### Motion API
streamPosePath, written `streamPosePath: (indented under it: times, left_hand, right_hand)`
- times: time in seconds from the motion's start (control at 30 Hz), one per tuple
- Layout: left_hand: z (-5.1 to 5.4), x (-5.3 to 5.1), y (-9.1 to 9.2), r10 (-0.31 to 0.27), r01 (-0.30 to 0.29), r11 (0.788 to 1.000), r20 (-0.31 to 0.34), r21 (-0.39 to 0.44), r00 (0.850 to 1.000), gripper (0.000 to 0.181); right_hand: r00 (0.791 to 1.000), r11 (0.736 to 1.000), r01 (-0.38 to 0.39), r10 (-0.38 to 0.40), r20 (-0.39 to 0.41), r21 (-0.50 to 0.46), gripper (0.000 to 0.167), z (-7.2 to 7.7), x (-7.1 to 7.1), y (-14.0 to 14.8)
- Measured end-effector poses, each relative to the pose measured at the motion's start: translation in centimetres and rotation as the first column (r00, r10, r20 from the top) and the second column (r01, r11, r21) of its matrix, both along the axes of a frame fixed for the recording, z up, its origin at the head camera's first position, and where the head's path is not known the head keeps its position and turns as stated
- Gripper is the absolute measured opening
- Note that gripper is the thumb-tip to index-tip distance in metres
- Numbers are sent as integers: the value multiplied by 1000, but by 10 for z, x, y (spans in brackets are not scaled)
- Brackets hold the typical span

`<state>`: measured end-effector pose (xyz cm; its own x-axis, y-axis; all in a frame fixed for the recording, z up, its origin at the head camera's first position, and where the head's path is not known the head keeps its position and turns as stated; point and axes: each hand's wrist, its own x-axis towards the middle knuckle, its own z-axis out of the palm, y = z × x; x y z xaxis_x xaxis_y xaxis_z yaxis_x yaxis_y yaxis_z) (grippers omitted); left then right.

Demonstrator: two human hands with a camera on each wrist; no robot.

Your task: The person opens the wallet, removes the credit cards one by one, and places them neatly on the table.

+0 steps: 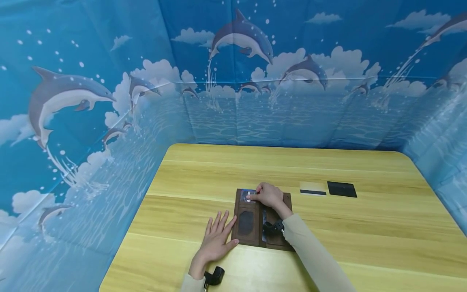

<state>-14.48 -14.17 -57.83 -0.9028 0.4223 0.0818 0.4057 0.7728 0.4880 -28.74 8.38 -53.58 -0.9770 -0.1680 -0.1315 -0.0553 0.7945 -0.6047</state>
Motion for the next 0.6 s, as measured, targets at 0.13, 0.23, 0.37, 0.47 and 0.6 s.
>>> streamPosePath:
  times: [0.13,0.23,0.37,0.47,0.6]
  left_hand:
    - [0,0,-1,-1,1,1000,3,-4,1000,66]
    - [1,0,-1,-1,1,1000,7,-8,1000,66]
    - [2,1,-2,-3,3,1000,26,-5,1000,66]
    - [3,1,-2,-3,3,1000,41,-8,999,67]
    - [2,0,-3,-8,8,1000,17,-11,1000,66]
  right_hand:
    - [1000,1000,23,-23,-2,-9,43,-1,-1,-1]
    - [999,999,50,-50,-7,-22,43,-2,0,-2]
    - [995,995,97,-98,-6,-37,44,-5,1,-3]
    - [991,989,133,-133,-6,-57,45,-7,2,-4]
    - [986,983,163,-165,-11,-87,46,-8,1,-6]
